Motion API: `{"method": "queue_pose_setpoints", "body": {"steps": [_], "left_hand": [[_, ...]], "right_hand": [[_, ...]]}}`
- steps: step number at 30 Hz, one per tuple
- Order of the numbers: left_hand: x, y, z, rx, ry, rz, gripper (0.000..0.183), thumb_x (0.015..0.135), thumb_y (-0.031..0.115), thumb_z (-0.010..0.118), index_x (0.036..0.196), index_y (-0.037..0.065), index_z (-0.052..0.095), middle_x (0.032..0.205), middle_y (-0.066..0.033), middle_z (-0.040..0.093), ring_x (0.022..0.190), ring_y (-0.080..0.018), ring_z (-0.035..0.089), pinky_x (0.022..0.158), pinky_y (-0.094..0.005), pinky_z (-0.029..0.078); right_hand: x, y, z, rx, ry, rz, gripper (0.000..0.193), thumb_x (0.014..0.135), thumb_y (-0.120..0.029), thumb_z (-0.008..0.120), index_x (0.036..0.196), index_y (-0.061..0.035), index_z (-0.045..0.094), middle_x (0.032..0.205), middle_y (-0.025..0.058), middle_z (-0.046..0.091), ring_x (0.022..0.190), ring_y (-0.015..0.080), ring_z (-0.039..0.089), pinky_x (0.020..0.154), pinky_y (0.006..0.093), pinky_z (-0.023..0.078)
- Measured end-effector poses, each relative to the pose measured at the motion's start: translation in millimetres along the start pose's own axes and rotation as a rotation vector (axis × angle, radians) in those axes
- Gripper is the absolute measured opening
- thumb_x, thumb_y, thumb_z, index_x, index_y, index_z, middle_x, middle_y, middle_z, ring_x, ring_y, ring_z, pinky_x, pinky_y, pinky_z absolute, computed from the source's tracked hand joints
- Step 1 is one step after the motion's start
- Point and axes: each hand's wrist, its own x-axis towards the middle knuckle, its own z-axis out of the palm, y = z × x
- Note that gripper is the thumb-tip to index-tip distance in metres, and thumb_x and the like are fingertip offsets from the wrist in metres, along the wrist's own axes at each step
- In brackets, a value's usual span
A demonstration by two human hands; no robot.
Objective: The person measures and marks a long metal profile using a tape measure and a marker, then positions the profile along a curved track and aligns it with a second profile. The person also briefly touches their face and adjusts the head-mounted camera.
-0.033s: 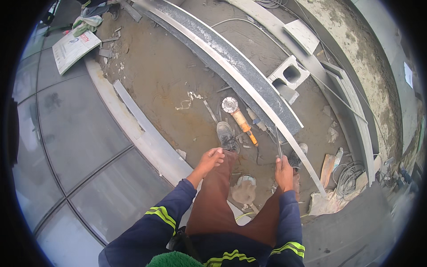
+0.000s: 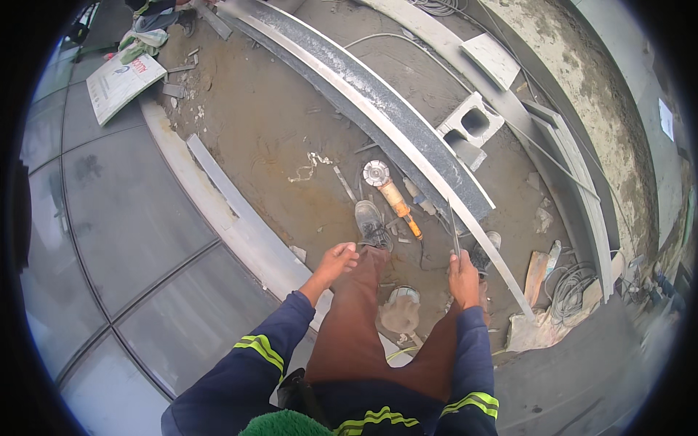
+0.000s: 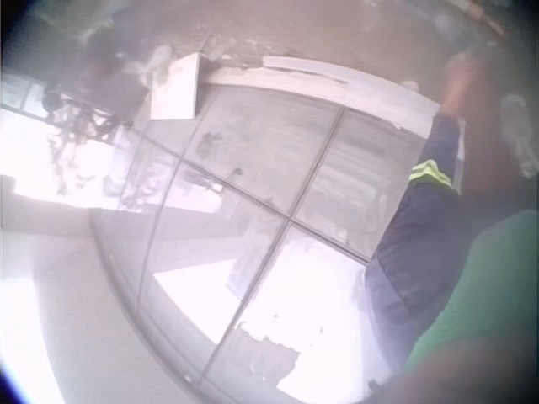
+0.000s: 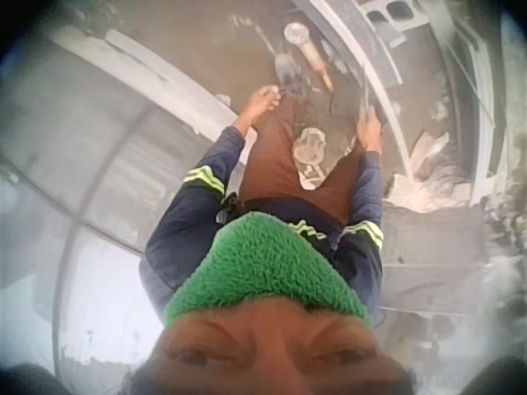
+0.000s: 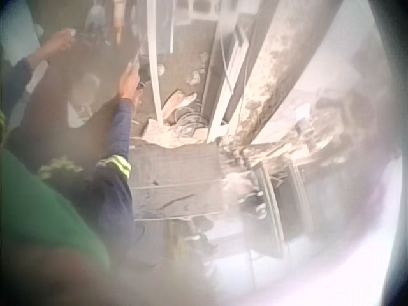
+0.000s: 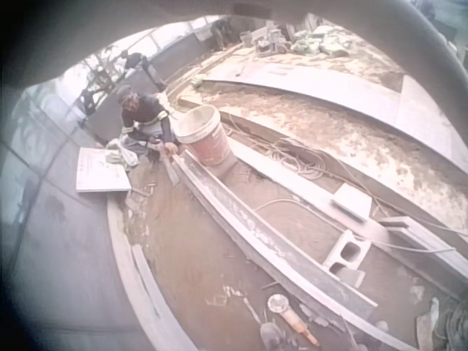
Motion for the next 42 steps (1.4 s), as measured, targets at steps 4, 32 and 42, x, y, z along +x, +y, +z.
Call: {"method": "queue_pose_setpoints", "body": {"steps": [4,32,42], "left_hand": [[-15,-28,-83,0.316,0.292,0.003,0.052,0.105,0.045,0.067,0.136,0.003,0.071,0.11,-0.0113,0.078,0.093,-0.0176,0.074,0.086,-0.0357,0.059],[254,421,-163,0.388,0.385,0.471,0.107,0.092,0.034,0.083,0.172,0.005,0.019,0.172,-0.0257,0.032,0.155,-0.0422,0.041,0.124,-0.0493,0.04],[164,320,-240,0.137,0.114,0.341,0.068,0.102,0.047,0.071,0.155,0.006,0.055,0.138,-0.0204,0.072,0.118,-0.0363,0.074,0.103,-0.0449,0.056]], "right_hand": [[27,-36,1,0.096,-0.068,-0.101,0.028,0.112,-0.02,0.05,0.133,-0.005,0.061,0.083,0.0159,0.074,0.079,0.0395,0.073,0.076,0.0488,0.055],[288,-353,113,-0.004,-0.032,-0.202,0.059,0.103,0.0,0.049,0.16,-0.008,0.038,0.089,0.0208,0.075,0.081,0.0385,0.076,0.076,0.0468,0.057],[523,-784,246,-0.339,0.097,-0.924,0.059,0.094,0.002,0.055,0.152,-0.0063,0.046,0.097,0.0323,0.074,0.091,0.0531,0.072,0.083,0.062,0.054]]}}
